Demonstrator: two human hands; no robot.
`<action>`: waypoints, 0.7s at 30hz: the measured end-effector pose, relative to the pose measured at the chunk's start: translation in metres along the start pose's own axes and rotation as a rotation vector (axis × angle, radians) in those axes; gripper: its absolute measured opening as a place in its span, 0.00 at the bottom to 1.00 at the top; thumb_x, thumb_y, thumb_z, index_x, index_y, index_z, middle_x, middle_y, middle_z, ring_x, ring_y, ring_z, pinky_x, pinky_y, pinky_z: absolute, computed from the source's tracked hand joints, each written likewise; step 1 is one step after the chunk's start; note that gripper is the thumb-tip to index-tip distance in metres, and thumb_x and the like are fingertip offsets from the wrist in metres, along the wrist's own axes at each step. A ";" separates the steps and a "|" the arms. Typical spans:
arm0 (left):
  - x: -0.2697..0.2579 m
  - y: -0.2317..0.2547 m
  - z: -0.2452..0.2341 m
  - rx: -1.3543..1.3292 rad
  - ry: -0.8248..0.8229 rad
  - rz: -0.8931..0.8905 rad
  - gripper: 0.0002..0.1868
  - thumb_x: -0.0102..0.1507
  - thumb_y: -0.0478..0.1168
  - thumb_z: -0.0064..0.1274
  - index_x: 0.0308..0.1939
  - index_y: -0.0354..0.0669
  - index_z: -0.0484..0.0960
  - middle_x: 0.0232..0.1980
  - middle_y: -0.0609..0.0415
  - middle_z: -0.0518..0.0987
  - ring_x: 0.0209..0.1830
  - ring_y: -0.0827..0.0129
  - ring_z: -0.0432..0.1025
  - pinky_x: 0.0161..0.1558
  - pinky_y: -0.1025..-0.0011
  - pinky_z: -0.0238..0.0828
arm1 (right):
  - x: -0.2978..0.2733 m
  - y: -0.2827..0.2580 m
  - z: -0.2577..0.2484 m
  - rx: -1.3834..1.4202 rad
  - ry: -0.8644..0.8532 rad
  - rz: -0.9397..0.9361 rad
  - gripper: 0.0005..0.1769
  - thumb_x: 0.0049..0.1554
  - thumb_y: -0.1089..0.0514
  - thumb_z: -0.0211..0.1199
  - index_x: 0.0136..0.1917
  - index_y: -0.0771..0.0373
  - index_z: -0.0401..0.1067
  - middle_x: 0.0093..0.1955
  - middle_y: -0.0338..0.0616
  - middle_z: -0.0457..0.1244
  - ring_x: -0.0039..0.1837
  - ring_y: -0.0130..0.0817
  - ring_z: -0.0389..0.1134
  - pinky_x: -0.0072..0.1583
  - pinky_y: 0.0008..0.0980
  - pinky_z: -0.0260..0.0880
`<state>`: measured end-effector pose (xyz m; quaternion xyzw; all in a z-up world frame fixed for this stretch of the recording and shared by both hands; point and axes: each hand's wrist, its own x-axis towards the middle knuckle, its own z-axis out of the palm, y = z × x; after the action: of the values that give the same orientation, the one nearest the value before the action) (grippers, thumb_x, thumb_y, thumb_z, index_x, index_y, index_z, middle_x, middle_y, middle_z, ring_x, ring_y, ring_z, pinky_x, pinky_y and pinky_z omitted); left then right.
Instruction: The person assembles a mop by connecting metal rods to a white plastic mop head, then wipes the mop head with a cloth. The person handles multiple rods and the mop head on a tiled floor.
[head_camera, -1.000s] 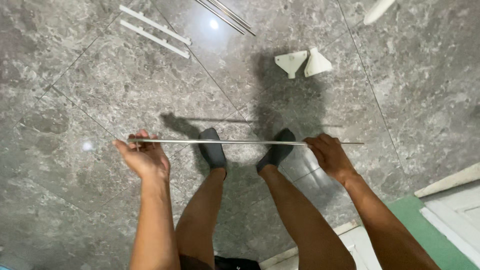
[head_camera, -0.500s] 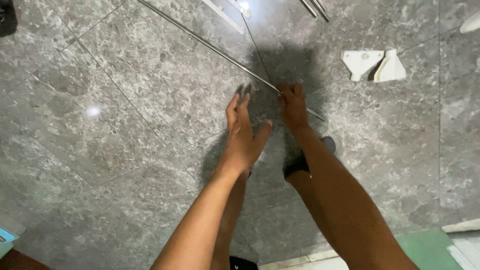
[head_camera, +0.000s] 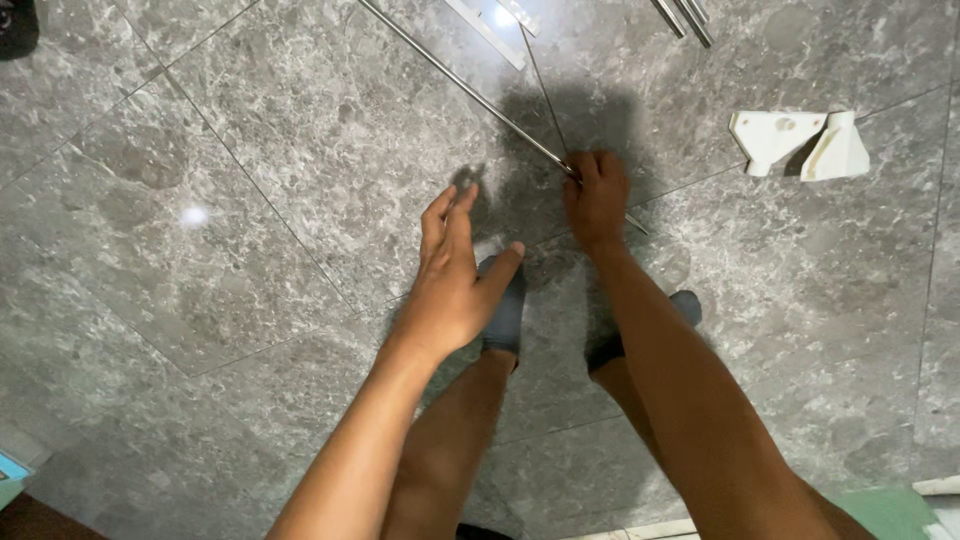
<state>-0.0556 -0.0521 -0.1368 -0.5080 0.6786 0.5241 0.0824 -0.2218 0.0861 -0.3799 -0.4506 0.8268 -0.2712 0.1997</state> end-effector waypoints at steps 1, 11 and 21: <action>0.001 -0.003 0.000 -0.001 -0.007 -0.014 0.42 0.66 0.51 0.55 0.76 0.31 0.55 0.79 0.34 0.47 0.78 0.41 0.52 0.73 0.53 0.56 | 0.000 0.000 -0.003 -0.019 0.000 0.010 0.18 0.53 0.64 0.68 0.57 0.60 0.73 0.53 0.52 0.61 0.57 0.54 0.62 0.56 0.51 0.62; -0.039 -0.015 0.016 0.075 -0.068 -0.298 0.28 0.66 0.46 0.52 0.68 0.42 0.69 0.76 0.45 0.56 0.75 0.49 0.59 0.70 0.62 0.59 | -0.075 -0.048 -0.137 0.045 -0.155 0.309 0.33 0.52 0.59 0.69 0.69 0.63 0.65 0.60 0.57 0.56 0.62 0.55 0.60 0.64 0.47 0.64; -0.238 0.124 0.037 -0.453 -0.359 0.065 0.46 0.56 0.13 0.32 0.73 0.58 0.63 0.81 0.45 0.46 0.72 0.51 0.68 0.54 0.64 0.78 | -0.253 -0.064 -0.390 -0.056 -0.001 0.608 0.27 0.53 0.54 0.68 0.65 0.59 0.69 0.51 0.58 0.63 0.55 0.51 0.63 0.57 0.48 0.65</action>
<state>-0.0558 0.1129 0.0779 -0.3908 0.5345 0.7462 0.0687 -0.2751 0.3777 -0.0163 -0.1880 0.9308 -0.1761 0.2595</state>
